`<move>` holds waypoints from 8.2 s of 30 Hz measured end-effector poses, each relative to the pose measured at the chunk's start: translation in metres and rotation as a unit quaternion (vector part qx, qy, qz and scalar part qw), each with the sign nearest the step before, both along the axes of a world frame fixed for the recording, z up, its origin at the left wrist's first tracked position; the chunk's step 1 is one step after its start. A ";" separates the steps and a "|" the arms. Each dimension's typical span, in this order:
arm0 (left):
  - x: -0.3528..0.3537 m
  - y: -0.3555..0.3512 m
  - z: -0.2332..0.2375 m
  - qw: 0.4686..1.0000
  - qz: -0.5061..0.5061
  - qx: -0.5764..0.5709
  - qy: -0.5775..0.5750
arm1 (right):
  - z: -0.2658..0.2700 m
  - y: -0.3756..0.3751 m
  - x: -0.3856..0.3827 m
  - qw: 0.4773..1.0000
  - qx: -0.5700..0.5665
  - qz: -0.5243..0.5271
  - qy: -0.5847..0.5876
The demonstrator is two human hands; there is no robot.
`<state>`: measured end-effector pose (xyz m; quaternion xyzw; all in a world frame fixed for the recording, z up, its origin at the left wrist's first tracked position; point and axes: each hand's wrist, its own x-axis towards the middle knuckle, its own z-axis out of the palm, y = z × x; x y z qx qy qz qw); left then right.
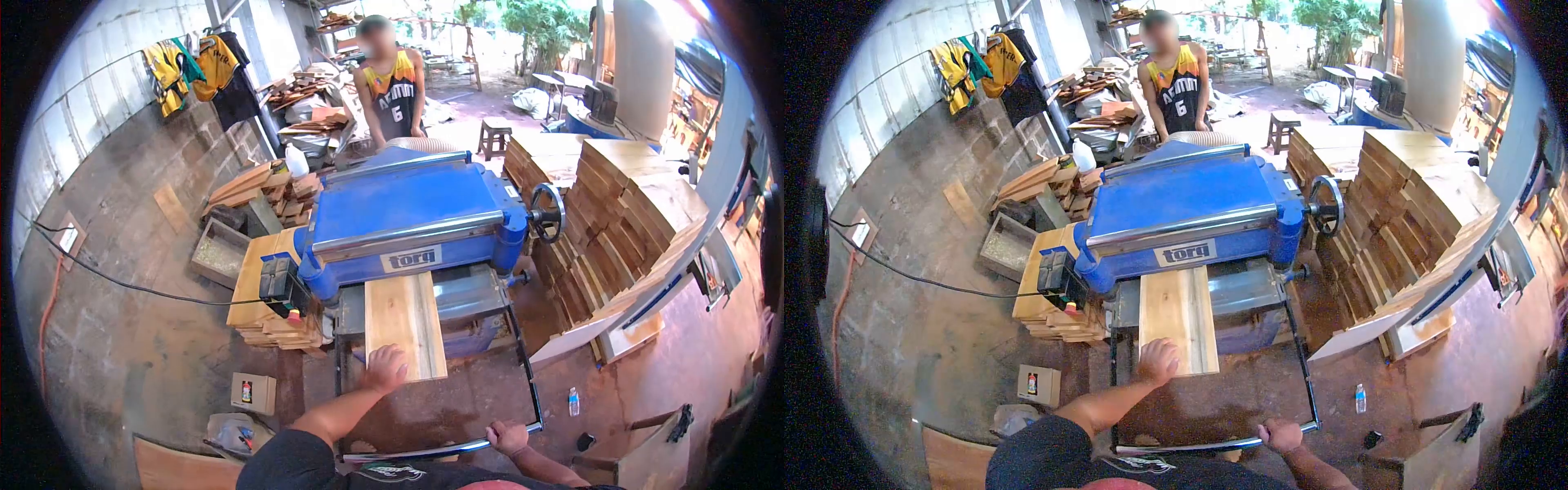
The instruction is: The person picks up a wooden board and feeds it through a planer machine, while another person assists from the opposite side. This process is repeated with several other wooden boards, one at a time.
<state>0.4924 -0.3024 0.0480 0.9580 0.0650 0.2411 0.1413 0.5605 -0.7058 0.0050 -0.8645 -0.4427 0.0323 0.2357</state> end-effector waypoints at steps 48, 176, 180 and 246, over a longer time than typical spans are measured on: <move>-0.304 -0.031 -0.012 0.885 0.231 -0.400 0.058 | -0.019 0.180 -0.002 0.970 -0.114 0.117 0.179; -0.466 0.241 -0.149 0.450 0.086 -0.889 0.011 | 0.012 0.590 -0.312 0.716 -0.001 -0.210 0.666; -0.469 0.324 -0.112 0.328 0.042 -0.936 -0.125 | -0.074 0.536 -0.286 0.760 -0.081 -0.171 0.622; -0.097 -0.095 -0.057 0.715 0.353 -0.568 0.204 | 0.016 0.158 0.034 0.782 0.130 -0.242 0.559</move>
